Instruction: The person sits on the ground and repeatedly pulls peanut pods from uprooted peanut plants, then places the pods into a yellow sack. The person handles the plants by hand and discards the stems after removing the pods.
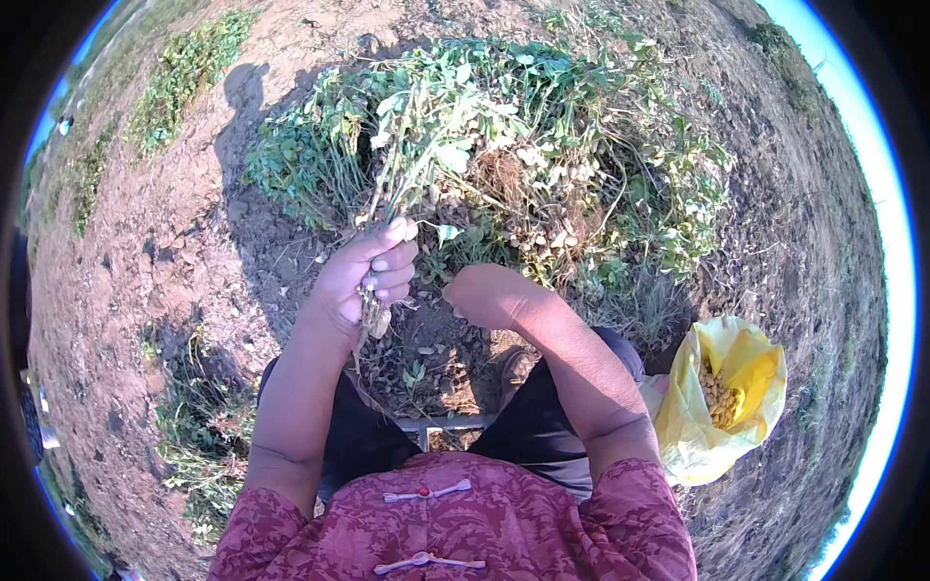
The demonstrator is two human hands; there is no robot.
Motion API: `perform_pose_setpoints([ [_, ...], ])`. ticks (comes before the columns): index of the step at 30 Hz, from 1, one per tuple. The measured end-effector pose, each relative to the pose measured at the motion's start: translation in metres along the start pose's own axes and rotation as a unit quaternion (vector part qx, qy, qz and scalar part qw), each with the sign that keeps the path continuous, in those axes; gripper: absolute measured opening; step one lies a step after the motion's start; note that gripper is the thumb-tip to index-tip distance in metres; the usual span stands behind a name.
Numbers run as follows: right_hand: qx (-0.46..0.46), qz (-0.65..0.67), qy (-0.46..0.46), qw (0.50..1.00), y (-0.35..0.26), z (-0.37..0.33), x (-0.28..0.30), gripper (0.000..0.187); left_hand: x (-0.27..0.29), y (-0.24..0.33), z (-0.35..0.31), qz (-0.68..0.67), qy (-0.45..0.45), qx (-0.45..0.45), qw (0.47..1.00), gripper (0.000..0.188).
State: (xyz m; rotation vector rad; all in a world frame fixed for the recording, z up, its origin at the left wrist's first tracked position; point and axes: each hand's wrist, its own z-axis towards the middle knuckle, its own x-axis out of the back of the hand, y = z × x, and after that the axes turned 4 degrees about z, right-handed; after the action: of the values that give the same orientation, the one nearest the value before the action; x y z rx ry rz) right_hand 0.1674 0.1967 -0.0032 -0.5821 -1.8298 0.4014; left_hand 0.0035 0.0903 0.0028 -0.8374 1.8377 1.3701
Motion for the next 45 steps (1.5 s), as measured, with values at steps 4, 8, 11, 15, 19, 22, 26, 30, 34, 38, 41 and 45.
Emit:
perform_pose_setpoints([
  [4,-0.025,0.487,0.118,0.865,-0.010,-0.003,0.005,0.021,0.003,0.000,0.001,-0.050,0.060,-0.204,0.976,0.021],
  [8,-0.018,0.562,0.163,0.810,-0.022,0.009,-0.001,0.037,0.002,-0.002,0.004,0.023,0.148,-0.214,0.965,0.042],
  [11,0.000,0.607,0.120,0.786,-0.027,0.014,-0.004,0.037,0.009,-0.006,0.002,0.035,0.182,-0.200,0.962,0.052],
  [15,0.047,0.623,0.082,0.776,-0.032,0.024,-0.015,0.034,0.015,-0.007,0.004,0.017,0.156,-0.183,0.971,0.055],
  [19,-0.011,0.611,0.092,0.786,-0.034,0.025,-0.013,0.024,0.011,-0.007,0.004,-0.033,0.207,-0.206,0.956,0.041],
  [22,-0.049,0.461,0.113,0.879,-0.025,0.024,-0.006,0.020,0.015,-0.006,0.000,-0.105,0.132,-0.218,0.961,0.030],
  [26,0.018,0.440,0.142,0.887,-0.021,0.029,-0.020,0.014,0.007,-0.006,-0.008,-0.030,0.120,-0.145,0.982,0.025],
  [30,0.016,0.172,0.153,0.973,-0.028,0.016,-0.008,0.018,0.008,0.003,-0.017,0.026,0.102,-0.083,0.991,0.024],
  [34,0.050,0.172,0.272,0.945,-0.031,0.005,-0.006,0.022,0.009,0.010,-0.023,0.091,0.211,-0.130,0.965,0.023],
  [38,-0.117,-0.058,0.445,0.886,0.010,-0.069,0.017,0.016,0.034,0.039,-0.045,0.089,0.304,-0.248,0.916,0.021],
  [41,-0.275,-0.220,0.438,0.827,0.049,-0.156,0.013,0.014,0.056,0.064,-0.075,0.131,0.403,-0.324,0.846,0.018],
  [45,-0.562,-0.287,0.312,0.710,0.102,-0.309,-0.016,0.013,0.154,0.087,-0.164,0.194,0.531,-0.412,0.714,0.020],
])
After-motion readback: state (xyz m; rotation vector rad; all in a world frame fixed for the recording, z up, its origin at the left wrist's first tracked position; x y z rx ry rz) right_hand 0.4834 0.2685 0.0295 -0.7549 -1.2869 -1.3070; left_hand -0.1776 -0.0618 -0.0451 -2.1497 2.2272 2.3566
